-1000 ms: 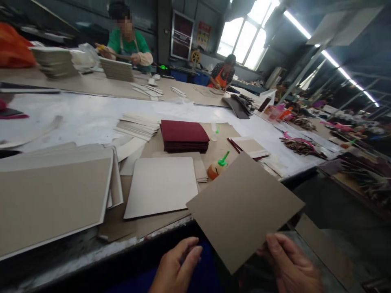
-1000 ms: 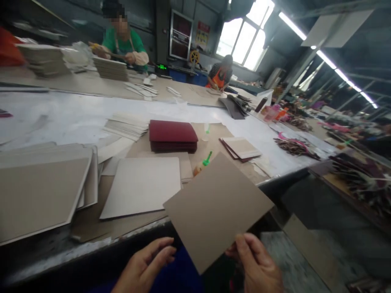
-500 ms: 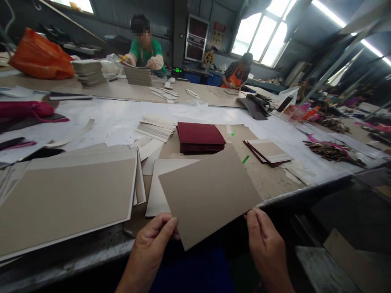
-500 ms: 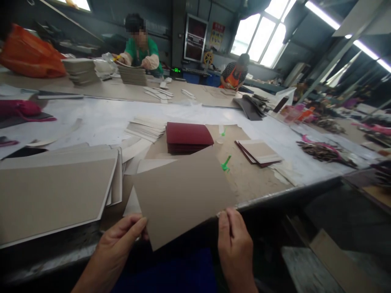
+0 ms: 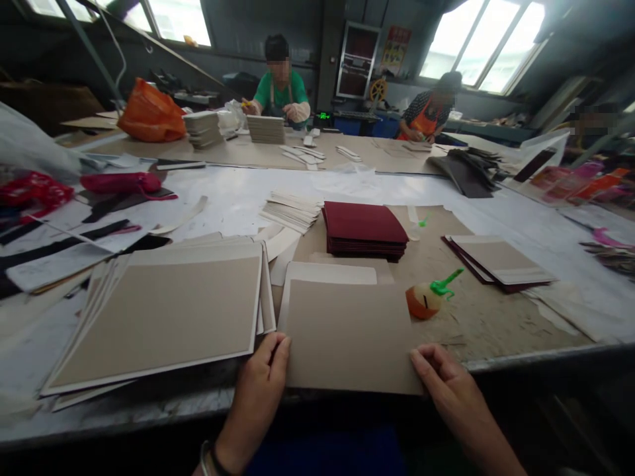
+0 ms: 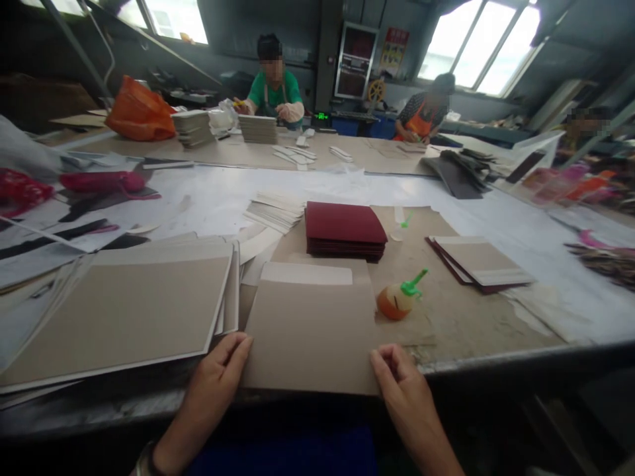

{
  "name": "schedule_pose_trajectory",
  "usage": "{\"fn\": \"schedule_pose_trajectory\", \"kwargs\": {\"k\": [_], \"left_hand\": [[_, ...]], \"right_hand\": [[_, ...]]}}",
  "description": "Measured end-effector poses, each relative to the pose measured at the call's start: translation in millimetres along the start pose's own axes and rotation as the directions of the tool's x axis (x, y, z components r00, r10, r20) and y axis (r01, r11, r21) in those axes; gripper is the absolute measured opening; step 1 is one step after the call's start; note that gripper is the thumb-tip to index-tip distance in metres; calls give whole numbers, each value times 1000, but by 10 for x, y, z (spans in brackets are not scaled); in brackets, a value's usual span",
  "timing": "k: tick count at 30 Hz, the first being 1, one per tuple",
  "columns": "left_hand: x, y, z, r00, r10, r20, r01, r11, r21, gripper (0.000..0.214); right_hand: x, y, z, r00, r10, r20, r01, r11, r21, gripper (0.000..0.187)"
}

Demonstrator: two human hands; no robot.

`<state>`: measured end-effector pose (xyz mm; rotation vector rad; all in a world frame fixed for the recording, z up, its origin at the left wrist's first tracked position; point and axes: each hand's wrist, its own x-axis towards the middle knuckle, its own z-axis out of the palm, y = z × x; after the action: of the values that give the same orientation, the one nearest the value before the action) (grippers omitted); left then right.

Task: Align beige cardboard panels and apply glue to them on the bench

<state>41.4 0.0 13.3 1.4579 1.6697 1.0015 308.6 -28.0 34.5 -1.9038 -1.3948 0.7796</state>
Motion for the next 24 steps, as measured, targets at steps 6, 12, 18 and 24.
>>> {"fn": "schedule_pose_trajectory", "kwargs": {"k": [6,12,18,24], "left_hand": [[29,-232,170,975,42,-220,7,976,217,34],[73,-260,143,969,-48,-242,97,976,195,36],[32,-169,161,974,-70,-215,110,977,181,39],[48,-116,184,967,-147,-209,171,980,105,37]], "right_hand": [[158,-113,116,998,-31,47,34,998,-53,36],[220,-84,220,996,-6,92,-1,997,80,36],[227,-79,188,992,32,118,-45,993,107,34],[372,-87,94,991,-11,131,5,999,44,30]]}}
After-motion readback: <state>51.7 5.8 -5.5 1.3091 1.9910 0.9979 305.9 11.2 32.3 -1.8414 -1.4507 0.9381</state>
